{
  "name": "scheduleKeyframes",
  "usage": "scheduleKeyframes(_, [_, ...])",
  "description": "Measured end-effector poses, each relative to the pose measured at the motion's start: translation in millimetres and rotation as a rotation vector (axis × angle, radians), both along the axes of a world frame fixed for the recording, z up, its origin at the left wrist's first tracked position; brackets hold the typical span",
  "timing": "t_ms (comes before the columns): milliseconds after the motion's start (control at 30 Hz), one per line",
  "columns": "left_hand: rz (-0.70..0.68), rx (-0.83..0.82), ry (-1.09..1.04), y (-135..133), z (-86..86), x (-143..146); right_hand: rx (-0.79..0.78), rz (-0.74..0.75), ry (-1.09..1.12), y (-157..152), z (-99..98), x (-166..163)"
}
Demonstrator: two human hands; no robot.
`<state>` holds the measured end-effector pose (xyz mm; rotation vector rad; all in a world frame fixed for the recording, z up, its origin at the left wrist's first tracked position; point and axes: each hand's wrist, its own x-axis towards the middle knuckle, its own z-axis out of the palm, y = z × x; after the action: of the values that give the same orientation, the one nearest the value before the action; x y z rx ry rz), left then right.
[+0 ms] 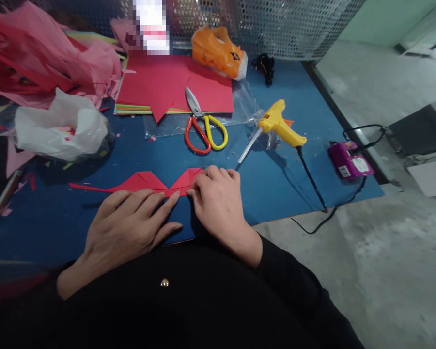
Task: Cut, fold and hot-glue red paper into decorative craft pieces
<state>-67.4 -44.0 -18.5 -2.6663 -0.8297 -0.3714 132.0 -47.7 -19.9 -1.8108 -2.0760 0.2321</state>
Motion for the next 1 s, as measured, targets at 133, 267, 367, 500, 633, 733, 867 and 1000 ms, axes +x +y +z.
scheduleKeyframes(133, [-0.005, 0.010, -0.005, -1, -2.0, 0, -0.001, -0.020, 0.067, -1, -2.6, 12])
scheduleKeyframes(267, [0.000, 0.014, -0.013, -1, -3.6, -1, -0.012, -0.034, 0.103, -3, -5.1, 23])
scheduleKeyframes(367, [-0.002, 0.004, -0.012, -1, -3.9, -1, -0.017, -0.057, 0.131, -4, -6.6, 30])
scheduleKeyframes(500, [-0.004, -0.004, -0.019, 0, -3.7, -1, -0.006, -0.101, 0.175, -5, -9.0, 38])
scheduleKeyframes(633, [-0.006, -0.008, -0.034, 0, -3.1, -2, -0.004, -0.147, 0.192, -7, -10.7, 44])
scheduleKeyframes(733, [-0.008, -0.011, -0.043, 0, -2.8, -1, -0.014, -0.170, 0.186, -8, -11.3, 46])
scheduleKeyframes(867, [-0.001, -0.022, -0.044, 1, -2.8, -2, -0.014, -0.192, 0.207, -8, -12.2, 46])
scheduleKeyframes(1000, [0.006, -0.028, -0.048, 1, -3.2, -2, -0.004, -0.208, 0.211, -9, -12.9, 51])
